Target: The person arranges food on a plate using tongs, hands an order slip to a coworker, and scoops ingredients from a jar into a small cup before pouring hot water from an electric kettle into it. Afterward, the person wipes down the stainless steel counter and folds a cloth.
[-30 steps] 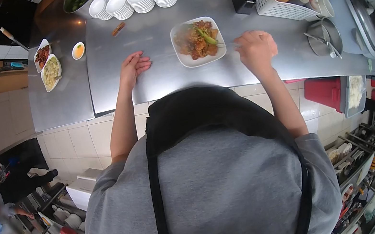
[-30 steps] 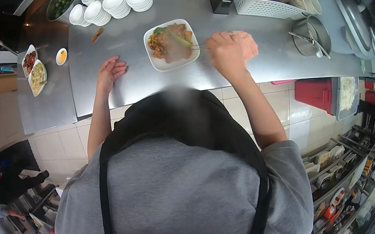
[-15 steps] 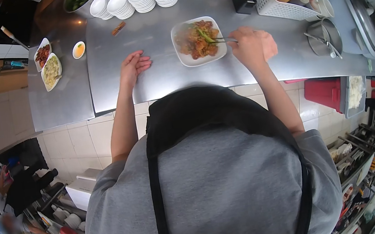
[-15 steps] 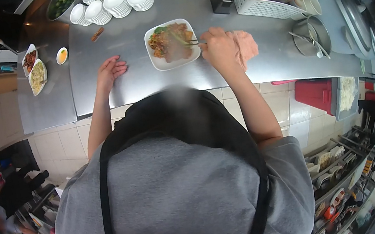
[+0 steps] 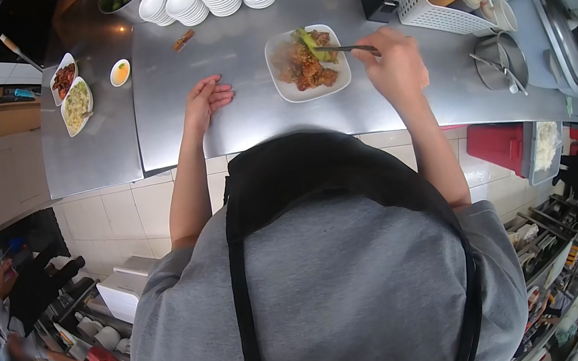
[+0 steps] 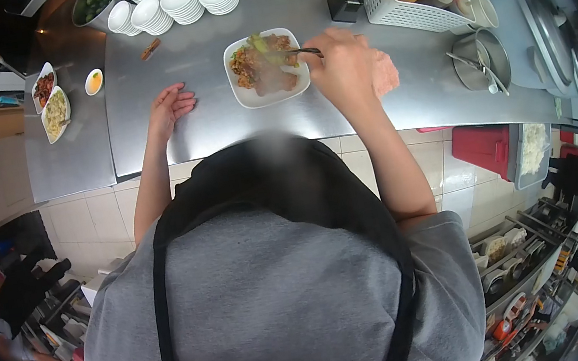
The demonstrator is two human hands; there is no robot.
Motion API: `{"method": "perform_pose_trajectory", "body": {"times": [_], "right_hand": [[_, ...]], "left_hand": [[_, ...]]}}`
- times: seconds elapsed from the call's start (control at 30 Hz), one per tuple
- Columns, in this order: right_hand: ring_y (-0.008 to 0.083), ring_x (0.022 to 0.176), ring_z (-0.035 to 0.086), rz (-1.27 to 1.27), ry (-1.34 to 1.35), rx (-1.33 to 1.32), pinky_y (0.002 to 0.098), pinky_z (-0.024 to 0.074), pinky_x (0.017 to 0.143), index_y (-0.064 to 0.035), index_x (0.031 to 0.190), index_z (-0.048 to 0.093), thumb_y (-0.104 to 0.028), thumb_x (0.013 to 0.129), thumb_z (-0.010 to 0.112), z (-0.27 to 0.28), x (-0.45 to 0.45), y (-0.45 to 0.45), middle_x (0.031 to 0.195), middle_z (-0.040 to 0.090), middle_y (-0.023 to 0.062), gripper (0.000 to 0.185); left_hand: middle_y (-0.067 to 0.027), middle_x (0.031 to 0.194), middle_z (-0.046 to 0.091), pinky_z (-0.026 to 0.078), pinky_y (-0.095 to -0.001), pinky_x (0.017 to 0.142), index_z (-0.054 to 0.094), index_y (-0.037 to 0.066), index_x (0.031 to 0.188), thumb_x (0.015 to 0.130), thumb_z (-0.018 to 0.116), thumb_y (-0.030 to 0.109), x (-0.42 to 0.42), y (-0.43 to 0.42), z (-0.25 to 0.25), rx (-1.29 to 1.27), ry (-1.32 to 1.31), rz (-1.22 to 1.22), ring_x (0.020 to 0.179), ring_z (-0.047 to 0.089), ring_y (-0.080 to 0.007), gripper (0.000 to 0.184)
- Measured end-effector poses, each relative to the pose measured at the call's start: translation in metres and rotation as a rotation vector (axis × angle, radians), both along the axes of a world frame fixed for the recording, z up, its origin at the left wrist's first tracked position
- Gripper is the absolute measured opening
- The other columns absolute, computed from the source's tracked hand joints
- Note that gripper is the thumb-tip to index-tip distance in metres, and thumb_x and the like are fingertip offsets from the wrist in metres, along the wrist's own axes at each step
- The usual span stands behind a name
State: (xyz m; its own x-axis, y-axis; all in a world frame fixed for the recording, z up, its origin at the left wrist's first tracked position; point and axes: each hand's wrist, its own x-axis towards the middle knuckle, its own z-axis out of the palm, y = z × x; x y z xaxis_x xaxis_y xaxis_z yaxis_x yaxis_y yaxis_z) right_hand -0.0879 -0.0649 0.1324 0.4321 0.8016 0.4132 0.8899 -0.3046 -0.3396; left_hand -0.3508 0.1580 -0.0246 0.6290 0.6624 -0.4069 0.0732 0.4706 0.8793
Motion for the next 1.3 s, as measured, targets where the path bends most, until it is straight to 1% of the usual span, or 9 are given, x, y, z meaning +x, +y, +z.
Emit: {"method": "perform_pose_trajectory", "body": {"times": [0.17,0.23,0.33,0.57,0.73,0.83,0.97,1.07,1.3], "right_hand": [[0.0244,0.063,0.058,0.051,0.096,0.072,0.034,0.0441,0.058,-0.0042,0.072,0.064,-0.012,0.066,0.068,-0.023,-0.016,0.009,0.069,0.059,0.008,0.01],[0.0223,0.068,0.056,0.056,0.185,0.022,0.0356,0.0368,0.062,-0.0078,0.068,0.064,-0.015,0.062,0.064,-0.036,-0.022,0.009,0.068,0.058,0.0059,0.009],[0.025,0.061,0.058,0.088,0.124,-0.014,0.0338,0.0438,0.057,-0.0043,0.07,0.065,-0.014,0.065,0.068,-0.047,-0.026,0.007,0.068,0.059,0.0088,0.011],[0.0249,0.059,0.057,0.077,0.185,-0.022,0.0349,0.0425,0.057,-0.0055,0.076,0.065,-0.014,0.064,0.069,-0.025,-0.017,-0.007,0.068,0.059,0.0072,0.015],[0.0202,0.082,0.052,0.109,-0.2,-0.226,0.034,0.0389,0.07,-0.0088,0.078,0.063,-0.009,0.061,0.063,-0.025,0.0,-0.018,0.079,0.055,0.0007,0.017],[0.0187,0.087,0.049,0.154,-0.258,-0.36,0.0341,0.0371,0.075,-0.0133,0.085,0.063,-0.01,0.063,0.065,-0.029,0.005,-0.014,0.083,0.054,-0.0014,0.022],[0.0183,0.086,0.049,0.284,-0.329,-0.324,0.0336,0.0374,0.074,-0.0136,0.084,0.062,-0.009,0.063,0.064,-0.031,0.009,-0.003,0.081,0.054,-0.0012,0.021],[0.0181,0.088,0.049,0.303,-0.314,-0.404,0.033,0.0372,0.073,-0.013,0.085,0.063,-0.012,0.065,0.064,-0.02,0.017,-0.005,0.085,0.056,-0.0007,0.02],[0.0215,0.088,0.054,0.036,0.097,-0.343,0.0352,0.0374,0.077,-0.0088,0.082,0.066,-0.022,0.071,0.065,-0.012,0.043,-0.009,0.083,0.061,0.0048,0.017]], "left_hand": [[-0.0173,0.09,0.061,0.053,-0.0306,0.071,0.048,-0.002,0.109,0.092,0.041,0.017,0.0,0.001,0.0,-0.005,0.0,-0.003,0.078,0.063,-0.023,0.027],[-0.0172,0.091,0.061,0.053,-0.0307,0.071,0.048,-0.002,0.109,0.092,0.042,0.017,-0.001,0.001,0.0,-0.007,-0.012,-0.008,0.078,0.063,-0.0232,0.027],[-0.0171,0.091,0.061,0.053,-0.0306,0.071,0.048,-0.002,0.109,0.092,0.042,0.017,-0.001,0.001,-0.001,-0.013,-0.015,-0.007,0.078,0.063,-0.023,0.027],[-0.0171,0.091,0.061,0.053,-0.0305,0.071,0.048,-0.002,0.109,0.092,0.042,0.017,-0.001,0.002,-0.002,-0.016,-0.006,-0.007,0.078,0.063,-0.0227,0.027],[-0.0173,0.091,0.061,0.053,-0.0305,0.071,0.048,-0.002,0.109,0.092,0.042,0.018,0.0,0.002,-0.002,-0.01,0.002,-0.012,0.078,0.063,-0.0227,0.027],[-0.0175,0.091,0.06,0.053,-0.0306,0.071,0.048,-0.002,0.109,0.092,0.042,0.018,-0.001,0.002,-0.001,-0.013,-0.007,-0.017,0.077,0.063,-0.0229,0.027],[-0.0174,0.091,0.06,0.053,-0.0308,0.071,0.048,-0.002,0.109,0.092,0.042,0.017,0.0,0.002,-0.001,-0.005,-0.007,-0.017,0.077,0.063,-0.0231,0.027],[-0.0174,0.091,0.06,0.053,-0.0307,0.071,0.048,-0.002,0.109,0.091,0.043,0.017,-0.001,0.003,-0.002,-0.018,-0.021,-0.013,0.078,0.063,-0.0231,0.027],[-0.0173,0.091,0.06,0.053,-0.0306,0.071,0.047,-0.002,0.11,0.092,0.042,0.018,-0.001,0.003,-0.003,-0.014,-0.011,-0.02,0.078,0.063,-0.023,0.028]]}}
